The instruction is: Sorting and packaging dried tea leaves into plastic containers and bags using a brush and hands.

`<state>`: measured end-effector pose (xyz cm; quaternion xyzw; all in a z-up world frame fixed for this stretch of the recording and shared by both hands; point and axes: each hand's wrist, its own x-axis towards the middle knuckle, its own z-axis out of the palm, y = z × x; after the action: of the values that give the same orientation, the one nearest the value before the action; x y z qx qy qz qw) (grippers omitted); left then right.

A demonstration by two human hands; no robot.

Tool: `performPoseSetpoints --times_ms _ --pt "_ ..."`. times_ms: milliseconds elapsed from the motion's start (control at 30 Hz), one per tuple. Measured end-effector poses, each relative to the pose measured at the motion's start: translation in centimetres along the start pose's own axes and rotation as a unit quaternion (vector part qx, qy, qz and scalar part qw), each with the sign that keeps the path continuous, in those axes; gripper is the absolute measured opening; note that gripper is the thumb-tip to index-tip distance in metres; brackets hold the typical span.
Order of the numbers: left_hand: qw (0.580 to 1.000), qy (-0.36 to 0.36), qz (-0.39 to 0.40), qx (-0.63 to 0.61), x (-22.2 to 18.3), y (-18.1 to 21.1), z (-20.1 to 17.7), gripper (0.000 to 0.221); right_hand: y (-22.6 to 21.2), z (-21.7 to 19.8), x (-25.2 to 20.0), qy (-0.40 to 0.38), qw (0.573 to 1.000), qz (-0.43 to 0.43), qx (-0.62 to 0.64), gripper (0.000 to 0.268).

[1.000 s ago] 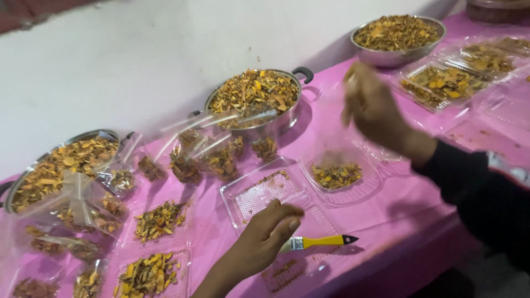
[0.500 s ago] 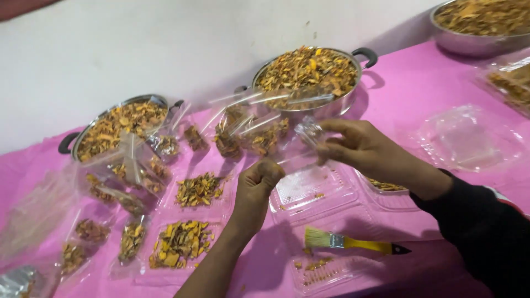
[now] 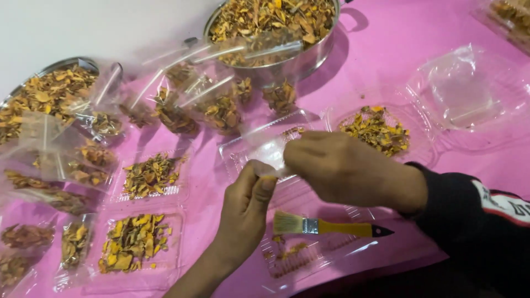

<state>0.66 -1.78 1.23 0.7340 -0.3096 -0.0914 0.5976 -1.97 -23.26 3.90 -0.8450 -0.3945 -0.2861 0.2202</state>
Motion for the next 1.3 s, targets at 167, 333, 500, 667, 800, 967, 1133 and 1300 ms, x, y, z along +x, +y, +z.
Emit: performPoseSetpoints --times_ms 167,333,500,667,800,967,1133,1300 --pt "0.999 -0.004 -0.045 -0.018 -0.4 1.8 0.3 0.036 -0.9 0.1 0.1 -0.007 0.999 -0.015 -0.035 0.024" --pt "1.0 0.005 -0.02 0.024 -0.5 1.3 0.5 0.026 -1.2 0.9 0.1 -0.038 0.998 -0.036 -0.026 0.021" --pt "0.999 0.023 0.032 0.037 -0.2 1.1 0.4 0.024 -1.1 1.5 0.7 0.021 1.0 -0.002 -0.002 0.02" --pt "0.998 -0.052 0.015 -0.034 -0.4 0.8 0.7 0.037 -1.7 2.0 0.0 -0.006 1.0 0.025 0.008 0.013" --pt "0.999 -0.039 -0.017 -0.007 -0.3 0.4 0.5 0.029 -1.6 1.9 0.4 -0.005 1.0 0.013 -0.006 0.013" --pt "0.997 -0.072 0.01 0.0 0.0 0.4 0.1 0.026 -0.3 1.7 -0.3 -0.022 0.993 0.058 0.098 0.017" --pt "0.997 -0.051 0.031 0.049 0.1 0.5 -0.1 0.03 -0.4 1.7 -0.3 -0.021 0.995 0.059 0.072 0.016" --pt "0.997 -0.06 0.052 0.012 0.0 1.5 0.4 0.047 -0.2 1.9 -0.7 -0.037 0.995 0.059 0.074 0.017"
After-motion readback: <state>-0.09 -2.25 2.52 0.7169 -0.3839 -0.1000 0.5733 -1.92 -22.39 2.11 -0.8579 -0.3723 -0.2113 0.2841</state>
